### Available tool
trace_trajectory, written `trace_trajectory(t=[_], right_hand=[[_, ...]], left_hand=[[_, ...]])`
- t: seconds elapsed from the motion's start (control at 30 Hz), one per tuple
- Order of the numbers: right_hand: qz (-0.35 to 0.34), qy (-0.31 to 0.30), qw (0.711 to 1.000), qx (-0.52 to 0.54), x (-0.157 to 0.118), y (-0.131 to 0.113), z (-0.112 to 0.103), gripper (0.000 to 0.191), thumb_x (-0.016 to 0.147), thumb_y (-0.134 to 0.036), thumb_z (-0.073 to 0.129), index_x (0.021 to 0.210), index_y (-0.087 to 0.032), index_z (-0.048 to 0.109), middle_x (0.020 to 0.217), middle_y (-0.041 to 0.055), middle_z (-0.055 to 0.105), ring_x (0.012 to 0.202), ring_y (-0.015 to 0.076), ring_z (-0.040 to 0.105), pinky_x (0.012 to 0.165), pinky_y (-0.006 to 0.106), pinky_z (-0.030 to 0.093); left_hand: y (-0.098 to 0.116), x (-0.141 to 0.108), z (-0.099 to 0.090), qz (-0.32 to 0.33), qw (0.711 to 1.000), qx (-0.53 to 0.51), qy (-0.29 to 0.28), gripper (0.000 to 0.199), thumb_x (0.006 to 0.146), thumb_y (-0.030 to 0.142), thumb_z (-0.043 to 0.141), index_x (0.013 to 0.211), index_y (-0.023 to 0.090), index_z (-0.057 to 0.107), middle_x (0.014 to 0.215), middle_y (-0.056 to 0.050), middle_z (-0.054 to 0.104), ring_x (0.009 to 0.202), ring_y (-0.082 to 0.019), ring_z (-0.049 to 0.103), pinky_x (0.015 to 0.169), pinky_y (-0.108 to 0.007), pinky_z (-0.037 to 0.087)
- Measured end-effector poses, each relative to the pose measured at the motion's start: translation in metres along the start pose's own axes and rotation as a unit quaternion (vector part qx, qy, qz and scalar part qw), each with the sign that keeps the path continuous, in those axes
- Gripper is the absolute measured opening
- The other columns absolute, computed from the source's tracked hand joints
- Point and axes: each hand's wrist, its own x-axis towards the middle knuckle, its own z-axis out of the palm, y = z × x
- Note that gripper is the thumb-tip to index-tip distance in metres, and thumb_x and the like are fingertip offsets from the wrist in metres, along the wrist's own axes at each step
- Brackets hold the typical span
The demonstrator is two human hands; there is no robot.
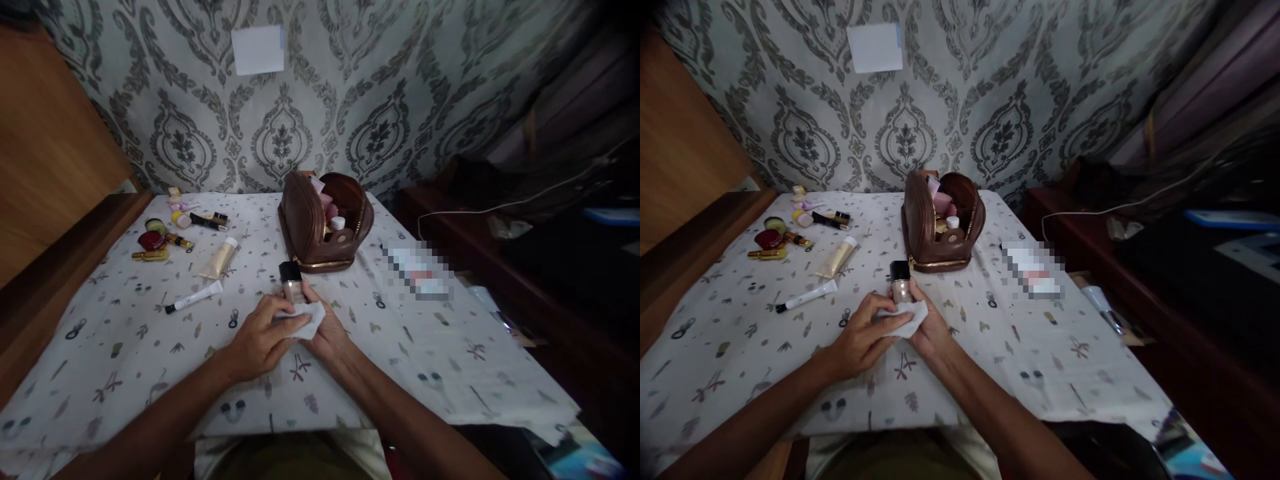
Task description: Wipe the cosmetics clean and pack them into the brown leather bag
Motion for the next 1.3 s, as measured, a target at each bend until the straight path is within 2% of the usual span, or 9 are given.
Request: trace_trajectory(t=[0.17,0.37,0.53,0.7,0.8,0.97,1.07,1.2,1.3], right_hand=[[-0.046,0.059,0.997,0.006,0.004,0.008,-0.003,0.006,0.085,-0.018,0.07,0.081,-0.015,0.065,0.07,-0.0023,0.071,0.06,0.0098,0.065,0.057,0.018,0.054],[-0.055,0.029,0.997,-0.038,0.002,0.017,-0.001,0.011,0.082,-0.021,0.073,0.09,-0.017,0.067,0.077,0.0003,0.072,0.067,0.0128,0.067,0.06,0.021,0.055],[-0.076,0.058,0.995,-0.021,0.005,0.01,-0.005,0.006,0.082,-0.016,0.07,0.078,-0.018,0.066,0.069,-0.0027,0.07,0.06,0.01,0.064,0.056,0.018,0.054],[-0.066,0.027,0.997,-0.027,0.004,0.001,-0.004,0.009,0.081,-0.023,0.072,0.087,-0.018,0.068,0.075,0.0003,0.072,0.068,0.0132,0.067,0.063,0.022,0.057],[-0.037,0.021,0.999,-0.021,-0.001,0.002,0.0,0.016,0.081,-0.03,0.074,0.083,-0.016,0.067,0.077,0.002,0.073,0.071,0.0138,0.068,0.063,0.022,0.056],[-0.05,0.039,0.998,-0.019,-0.003,0.01,0.002,0.009,0.078,-0.02,0.075,0.082,-0.018,0.067,0.075,-0.0022,0.072,0.067,0.0118,0.067,0.064,0.022,0.055],[-0.055,0.047,0.997,-0.031,-0.001,0.012,0.0,0.01,0.079,-0.02,0.075,0.087,-0.019,0.069,0.076,-0.0017,0.073,0.067,0.0129,0.067,0.063,0.023,0.055],[-0.053,0.055,0.997,-0.014,0.001,0.006,-0.001,0.006,0.081,-0.021,0.072,0.081,-0.015,0.069,0.073,0.0,0.073,0.065,0.0123,0.066,0.063,0.021,0.054],[-0.035,0.058,0.998,-0.002,-0.001,0.0,0.002,0.016,0.087,-0.026,0.066,0.083,-0.011,0.07,0.078,0.0053,0.074,0.072,0.0142,0.069,0.071,0.023,0.055]], left_hand=[[-0.01,0.001,-0.002,-0.074,0.994,0.004,0.079,0.033,0.093,0.011,0.051,0.125,0.019,0.056,0.107,-0.008,0.051,0.097,-0.017,0.054,0.082,-0.03,0.051],[-0.02,0.005,-0.012,-0.195,0.967,0.027,0.158,0.027,0.095,0.017,0.05,0.121,0.02,0.058,0.101,-0.005,0.056,0.098,-0.019,0.056,0.085,-0.034,0.051],[-0.011,0.003,-0.008,-0.111,0.991,-0.045,0.06,0.03,0.094,0.016,0.051,0.123,0.021,0.06,0.104,-0.007,0.054,0.096,-0.018,0.057,0.082,-0.032,0.051],[0.001,0.003,-0.003,-0.006,0.998,-0.067,-0.02,0.034,0.093,0.012,0.05,0.126,0.018,0.057,0.105,-0.01,0.054,0.098,-0.019,0.055,0.082,-0.032,0.052],[-0.001,0.002,-0.003,-0.017,0.999,-0.052,0.003,0.034,0.094,0.012,0.05,0.127,0.018,0.056,0.106,-0.01,0.053,0.099,-0.019,0.055,0.084,-0.033,0.051],[-0.011,0.002,-0.007,-0.123,0.987,0.001,0.104,0.031,0.094,0.011,0.051,0.123,0.02,0.057,0.104,-0.006,0.053,0.098,-0.017,0.055,0.085,-0.03,0.049],[-0.013,0.004,-0.009,-0.157,0.979,0.007,0.131,0.026,0.094,0.012,0.051,0.118,0.019,0.056,0.102,-0.005,0.055,0.098,-0.016,0.056,0.085,-0.03,0.049],[-0.009,0.004,-0.007,-0.117,0.99,-0.049,0.06,0.023,0.093,0.013,0.052,0.114,0.019,0.058,0.102,-0.006,0.055,0.096,-0.016,0.057,0.084,-0.029,0.049],[-0.004,0.004,-0.004,-0.069,0.993,-0.094,0.0,0.023,0.093,0.014,0.051,0.114,0.019,0.059,0.103,-0.007,0.056,0.096,-0.017,0.057,0.082,-0.03,0.05]])
